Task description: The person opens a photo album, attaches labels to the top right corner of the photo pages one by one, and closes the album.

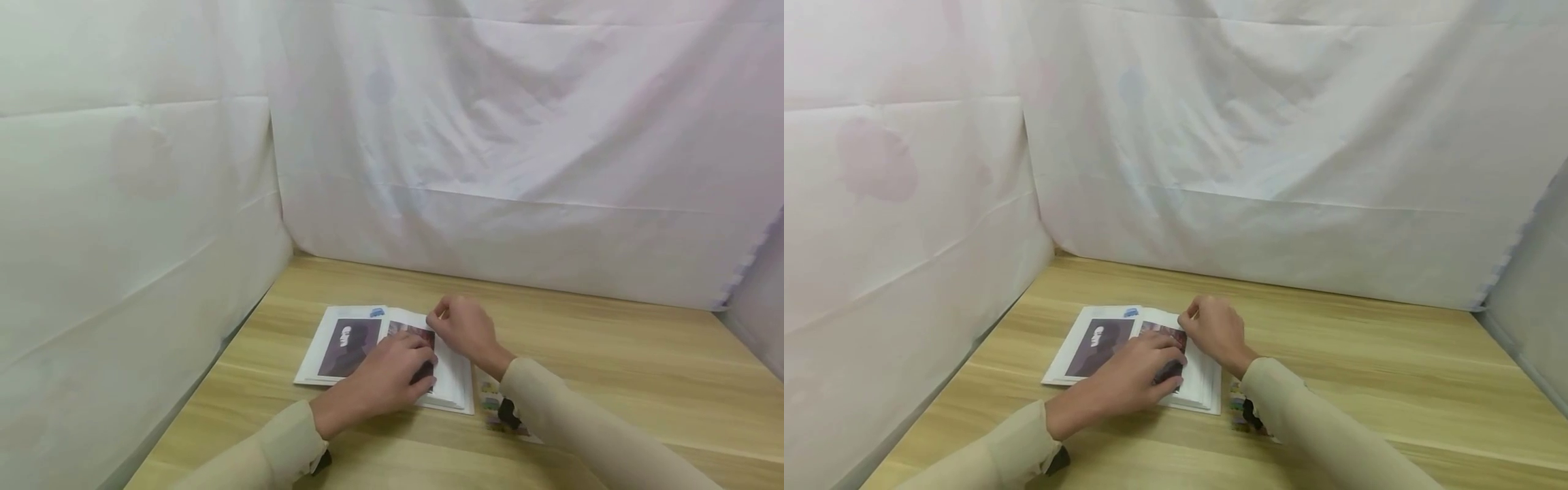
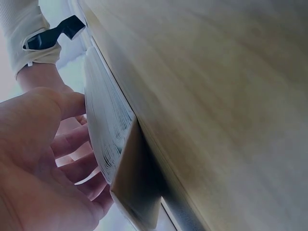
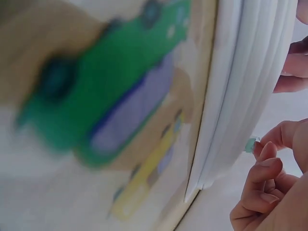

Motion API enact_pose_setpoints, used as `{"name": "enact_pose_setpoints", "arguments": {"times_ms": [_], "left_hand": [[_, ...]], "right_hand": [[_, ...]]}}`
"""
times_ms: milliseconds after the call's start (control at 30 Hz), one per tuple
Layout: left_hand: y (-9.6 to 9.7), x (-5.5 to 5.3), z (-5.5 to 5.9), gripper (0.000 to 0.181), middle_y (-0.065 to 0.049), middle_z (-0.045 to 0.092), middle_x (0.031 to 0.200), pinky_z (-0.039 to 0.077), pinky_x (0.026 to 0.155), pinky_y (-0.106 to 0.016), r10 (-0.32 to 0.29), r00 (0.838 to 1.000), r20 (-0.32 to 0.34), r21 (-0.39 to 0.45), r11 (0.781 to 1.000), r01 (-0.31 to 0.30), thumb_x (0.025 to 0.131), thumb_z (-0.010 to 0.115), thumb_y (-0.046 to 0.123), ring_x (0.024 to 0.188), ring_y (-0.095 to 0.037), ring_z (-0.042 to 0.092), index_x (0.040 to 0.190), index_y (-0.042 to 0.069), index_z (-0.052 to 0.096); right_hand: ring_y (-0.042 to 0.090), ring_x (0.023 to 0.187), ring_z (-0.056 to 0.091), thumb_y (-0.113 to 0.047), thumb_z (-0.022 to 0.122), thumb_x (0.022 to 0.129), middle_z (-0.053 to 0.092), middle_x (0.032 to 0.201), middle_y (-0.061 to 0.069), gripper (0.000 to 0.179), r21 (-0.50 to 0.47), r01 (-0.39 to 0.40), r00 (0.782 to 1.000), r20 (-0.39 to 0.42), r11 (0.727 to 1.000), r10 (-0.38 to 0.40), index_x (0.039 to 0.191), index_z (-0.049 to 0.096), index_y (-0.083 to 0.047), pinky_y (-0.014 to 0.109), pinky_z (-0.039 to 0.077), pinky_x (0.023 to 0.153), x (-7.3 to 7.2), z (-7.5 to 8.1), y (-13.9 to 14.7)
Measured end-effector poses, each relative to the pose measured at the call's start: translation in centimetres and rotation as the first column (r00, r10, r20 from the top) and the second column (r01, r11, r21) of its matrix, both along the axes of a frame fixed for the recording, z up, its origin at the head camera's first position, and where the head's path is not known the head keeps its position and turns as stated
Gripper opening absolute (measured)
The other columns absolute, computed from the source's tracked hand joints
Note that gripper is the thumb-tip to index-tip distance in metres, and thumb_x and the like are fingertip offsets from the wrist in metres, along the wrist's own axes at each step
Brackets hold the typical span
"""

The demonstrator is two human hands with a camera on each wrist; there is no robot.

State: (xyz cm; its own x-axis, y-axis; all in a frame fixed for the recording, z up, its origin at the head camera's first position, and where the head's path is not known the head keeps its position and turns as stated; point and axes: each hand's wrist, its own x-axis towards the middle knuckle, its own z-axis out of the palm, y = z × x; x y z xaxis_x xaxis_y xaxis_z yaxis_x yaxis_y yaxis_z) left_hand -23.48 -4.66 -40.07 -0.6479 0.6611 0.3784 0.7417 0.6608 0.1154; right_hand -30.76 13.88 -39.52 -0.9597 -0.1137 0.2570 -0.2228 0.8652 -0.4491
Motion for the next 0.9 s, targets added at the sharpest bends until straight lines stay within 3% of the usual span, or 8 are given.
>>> {"name": "enact_pose_setpoints", "arguments": {"times_ms": [300, 533, 733, 900], "left_hand": [[0.6, 0.6, 0.4, 0.021, 0.002, 0.069, 0.120, 0.050, 0.104, -0.038, 0.020, 1.000, 0.013, -0.030, 0.999, -0.020, 0.094, 0.068, 0.034, 0.118, -0.019, 0.061, 0.109, 0.020, 0.071], [0.8, 0.8, 0.5, 0.020, 0.003, 0.069, 0.119, 0.049, 0.104, -0.037, 0.037, 0.999, 0.035, -0.046, 0.998, -0.035, 0.094, 0.067, 0.034, 0.118, -0.018, 0.060, 0.109, 0.020, 0.071], [0.8, 0.7, 0.4, 0.020, 0.003, 0.068, 0.121, 0.049, 0.104, -0.038, 0.051, 0.998, 0.046, -0.058, 0.997, -0.048, 0.095, 0.066, 0.035, 0.120, -0.018, 0.059, 0.109, 0.022, 0.071], [0.6, 0.9, 0.3, 0.021, 0.003, 0.068, 0.122, 0.049, 0.104, -0.039, 0.048, 0.997, 0.055, -0.059, 0.997, -0.044, 0.095, 0.066, 0.035, 0.119, -0.019, 0.060, 0.111, 0.022, 0.071]], "right_hand": [[0.012, 0.059, 0.054, -0.030, 0.068, 0.085, 0.074, 0.087, -0.002, 0.013, -0.046, 0.001, 0.997, 0.071, 0.999, 0.002, 0.085, 0.077, -0.021, 0.025, 0.040, 0.047, 0.3, 0.1, 0.2], [0.012, 0.061, 0.057, -0.032, 0.067, 0.091, 0.076, 0.092, -0.003, 0.017, -0.071, -0.082, 0.992, 0.095, 0.994, 0.089, 0.092, 0.080, -0.022, 0.025, 0.041, 0.050, 0.8, 0.3, 1.1], [0.009, 0.045, 0.042, -0.025, 0.063, 0.094, 0.069, 0.071, -0.003, 0.019, -0.090, -0.168, 0.970, 0.165, 0.982, 0.181, 0.103, 0.080, -0.024, 0.023, 0.032, 0.042, 1.1, 0.5, 2.3], [0.006, 0.045, 0.031, -0.018, 0.064, 0.090, 0.051, 0.059, -0.005, 0.025, 0.039, -0.198, 0.972, 0.136, 0.979, 0.191, 0.107, 0.080, -0.026, 0.020, 0.025, 0.041, 1.7, 0.4, 3.0]]}}
